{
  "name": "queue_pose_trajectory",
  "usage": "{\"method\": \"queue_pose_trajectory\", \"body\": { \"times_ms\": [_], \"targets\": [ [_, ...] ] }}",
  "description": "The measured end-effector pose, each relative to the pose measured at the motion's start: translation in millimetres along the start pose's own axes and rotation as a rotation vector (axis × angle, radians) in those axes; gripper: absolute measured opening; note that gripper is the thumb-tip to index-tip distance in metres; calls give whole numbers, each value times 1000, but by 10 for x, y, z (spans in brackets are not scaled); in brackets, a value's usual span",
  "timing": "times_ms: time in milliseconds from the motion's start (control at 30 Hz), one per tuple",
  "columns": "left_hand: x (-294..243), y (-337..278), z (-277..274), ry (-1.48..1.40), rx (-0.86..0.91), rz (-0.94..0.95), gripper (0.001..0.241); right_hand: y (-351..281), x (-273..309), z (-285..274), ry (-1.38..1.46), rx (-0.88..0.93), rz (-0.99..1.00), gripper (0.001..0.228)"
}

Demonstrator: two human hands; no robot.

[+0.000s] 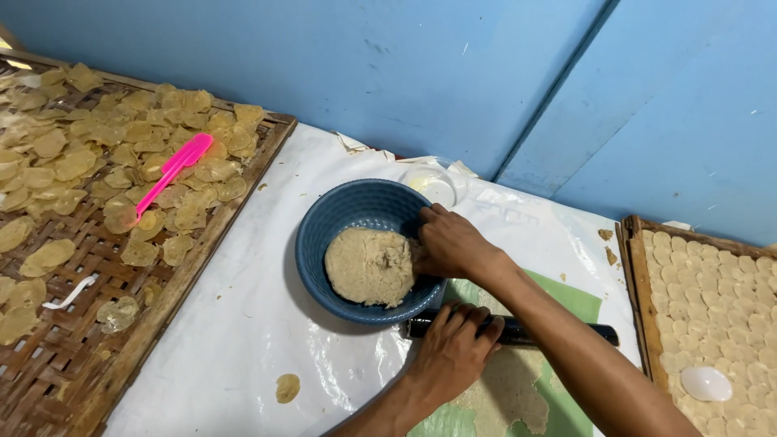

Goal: Rolling out dough and cutting it into small circular shapes for crackers.

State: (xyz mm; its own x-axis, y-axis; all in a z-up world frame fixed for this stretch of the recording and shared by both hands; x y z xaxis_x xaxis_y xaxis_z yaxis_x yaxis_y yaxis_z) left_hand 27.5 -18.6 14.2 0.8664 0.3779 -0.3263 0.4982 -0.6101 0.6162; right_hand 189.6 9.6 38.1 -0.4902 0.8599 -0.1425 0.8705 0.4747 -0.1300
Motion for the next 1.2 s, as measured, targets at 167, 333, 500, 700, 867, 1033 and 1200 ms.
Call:
{"method": "queue_pose_trajectory", "body": {
  "times_ms": [167,333,500,700,867,1033,1200],
  "targets": [
    [-39,44,-95,14,-79,45,28,-198,-59,-268,261,141,36,39],
    [-76,81,-193,0,-69,38,31,-281,-150,-344,480,-11,82,23],
    [-80,95,-199,9,-70,28,29,-419,-303,-526,523,-255,77,17],
    [-84,101,-210,17,-13,6,34,-996,-878,-542,842,-317,347,26],
    [-68,99,-91,136,49,16,43,-1739,-1399,-98,908,-355,556,29],
    [32,96,23,233,65,-50,37,-2449,-1695,194,939,-423,834,26],
    [189,40,27,232,-56,-179,44,-2725,-1647,484,799,-387,890,28]
  ]
}}
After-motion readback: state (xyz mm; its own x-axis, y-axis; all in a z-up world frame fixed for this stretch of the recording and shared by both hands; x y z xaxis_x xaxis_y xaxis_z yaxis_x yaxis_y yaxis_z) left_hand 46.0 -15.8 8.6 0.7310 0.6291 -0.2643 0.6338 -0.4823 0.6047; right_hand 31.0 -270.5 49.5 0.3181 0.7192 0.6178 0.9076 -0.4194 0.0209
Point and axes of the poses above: each hand's wrist, its own y-axis towards the middle knuckle, its own z-axis out of the palm, x = y × z, the point moved 8 cm from there along y, towards the middle knuckle, and after that the axes turned 12 degrees about z, right-handed, at the moved point
